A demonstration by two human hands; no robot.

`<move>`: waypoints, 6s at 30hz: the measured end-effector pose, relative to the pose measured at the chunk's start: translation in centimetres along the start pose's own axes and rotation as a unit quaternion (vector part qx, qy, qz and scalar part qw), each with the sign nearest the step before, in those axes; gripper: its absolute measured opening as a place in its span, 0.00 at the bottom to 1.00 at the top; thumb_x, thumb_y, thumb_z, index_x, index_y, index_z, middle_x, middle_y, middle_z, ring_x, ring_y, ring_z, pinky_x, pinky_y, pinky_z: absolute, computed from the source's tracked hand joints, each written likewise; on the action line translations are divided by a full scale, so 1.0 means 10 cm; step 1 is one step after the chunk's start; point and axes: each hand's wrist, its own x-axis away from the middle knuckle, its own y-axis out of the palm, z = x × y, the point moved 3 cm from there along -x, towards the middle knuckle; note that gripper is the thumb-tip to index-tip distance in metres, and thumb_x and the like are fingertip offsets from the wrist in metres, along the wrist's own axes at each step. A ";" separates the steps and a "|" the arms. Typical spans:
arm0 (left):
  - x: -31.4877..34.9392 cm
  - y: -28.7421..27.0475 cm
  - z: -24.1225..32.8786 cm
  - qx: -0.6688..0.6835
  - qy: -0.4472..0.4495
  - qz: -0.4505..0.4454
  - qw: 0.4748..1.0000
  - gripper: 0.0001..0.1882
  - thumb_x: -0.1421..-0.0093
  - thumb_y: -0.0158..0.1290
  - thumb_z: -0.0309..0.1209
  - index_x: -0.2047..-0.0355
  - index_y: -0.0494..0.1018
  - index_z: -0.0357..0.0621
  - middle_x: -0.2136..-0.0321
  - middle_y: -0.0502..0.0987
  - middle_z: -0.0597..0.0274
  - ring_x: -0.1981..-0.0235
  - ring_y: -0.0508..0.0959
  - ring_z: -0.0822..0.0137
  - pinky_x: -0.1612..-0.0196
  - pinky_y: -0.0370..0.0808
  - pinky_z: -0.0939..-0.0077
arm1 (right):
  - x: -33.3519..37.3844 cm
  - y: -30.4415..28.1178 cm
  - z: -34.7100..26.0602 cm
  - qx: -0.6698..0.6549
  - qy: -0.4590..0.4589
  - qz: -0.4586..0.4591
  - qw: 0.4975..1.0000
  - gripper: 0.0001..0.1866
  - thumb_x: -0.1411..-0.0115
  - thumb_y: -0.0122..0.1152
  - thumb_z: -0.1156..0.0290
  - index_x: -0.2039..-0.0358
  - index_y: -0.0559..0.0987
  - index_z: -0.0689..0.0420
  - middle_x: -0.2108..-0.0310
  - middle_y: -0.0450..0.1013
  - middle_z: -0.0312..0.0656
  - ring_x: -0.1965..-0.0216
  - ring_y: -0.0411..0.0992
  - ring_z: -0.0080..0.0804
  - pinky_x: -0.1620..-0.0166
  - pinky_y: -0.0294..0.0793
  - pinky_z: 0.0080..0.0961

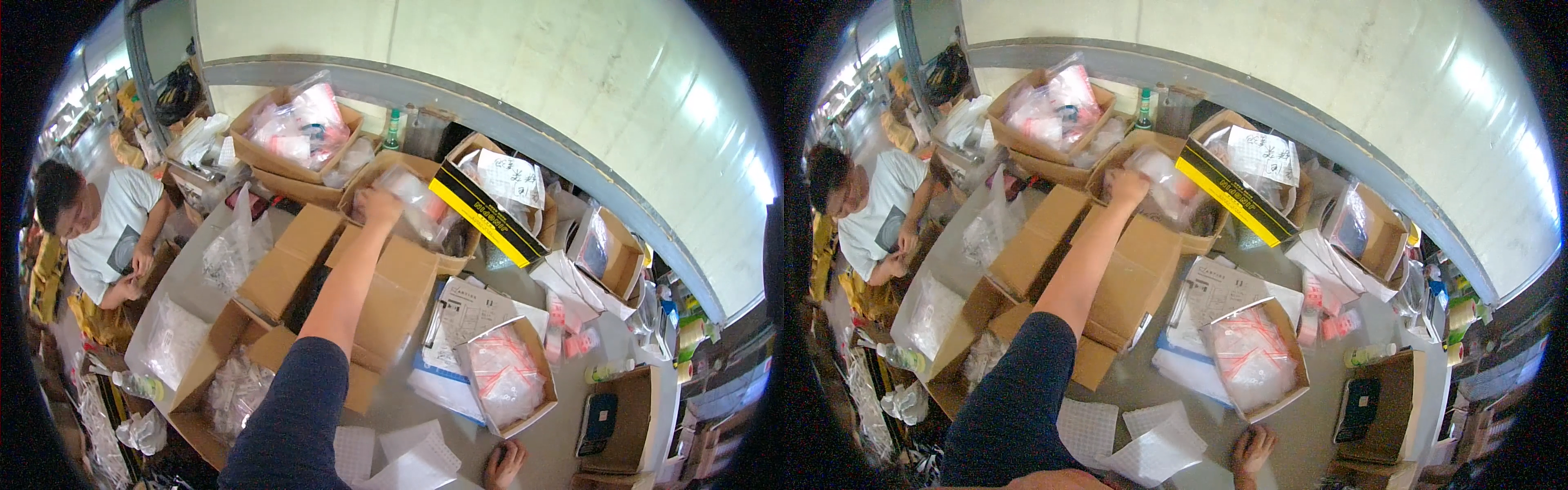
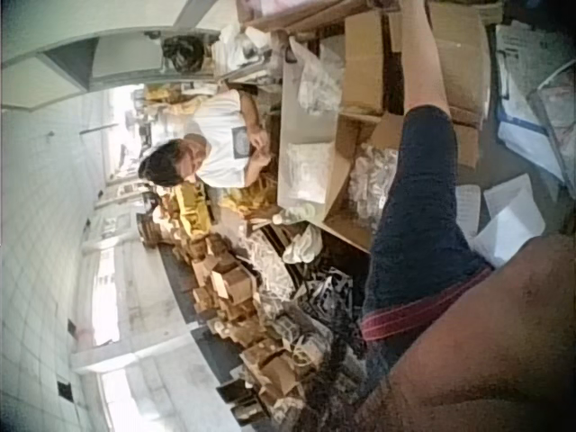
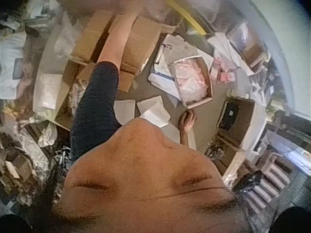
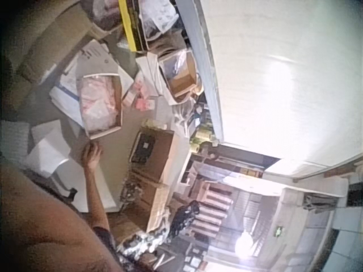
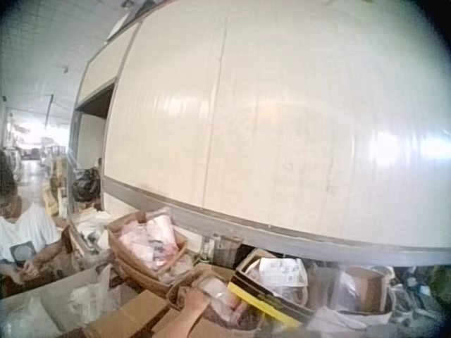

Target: The person places small components into plastic bags, seals the bags, and organizes the bags and cardboard boxes on a table. They handle a water bottle before walking through a warehouse area filled with boxes.

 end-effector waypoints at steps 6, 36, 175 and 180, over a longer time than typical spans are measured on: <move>0.42 -0.14 0.81 0.004 0.089 -0.174 0.981 0.40 0.41 0.53 0.43 0.32 0.54 0.41 0.30 0.53 0.50 0.31 0.50 0.44 0.34 0.47 0.36 | 0.14 -0.17 0.00 0.029 0.048 0.034 0.998 0.14 0.39 0.54 0.68 0.55 0.72 0.62 0.54 0.70 0.53 0.50 0.66 0.56 0.42 0.59 0.57; 0.15 -0.36 0.39 0.474 -0.044 -0.338 0.812 0.13 0.48 0.59 0.26 0.61 0.79 0.36 0.70 0.81 0.54 0.69 0.81 0.62 0.67 0.77 0.66 | 0.05 -0.22 -0.07 0.002 0.045 0.043 0.998 0.12 0.43 0.57 0.75 0.58 0.72 0.60 0.58 0.69 0.52 0.54 0.65 0.53 0.47 0.62 0.49; 0.70 -0.73 1.07 0.025 0.365 -0.496 0.788 0.15 0.47 0.53 0.35 0.63 0.82 0.41 0.61 0.83 0.51 0.59 0.80 0.62 0.55 0.74 0.67 | 0.13 -0.22 0.10 0.007 0.057 0.070 0.996 0.14 0.43 0.58 0.77 0.55 0.72 0.59 0.52 0.69 0.53 0.48 0.66 0.56 0.42 0.62 0.53; 0.95 -1.08 0.73 -0.013 0.372 -0.356 0.857 0.19 0.39 0.51 0.43 0.58 0.80 0.43 0.57 0.81 0.47 0.55 0.80 0.52 0.52 0.73 0.58 | 0.06 -0.12 0.05 -0.020 0.004 0.096 0.995 0.12 0.44 0.58 0.78 0.58 0.74 0.58 0.54 0.70 0.51 0.50 0.66 0.55 0.46 0.64 0.49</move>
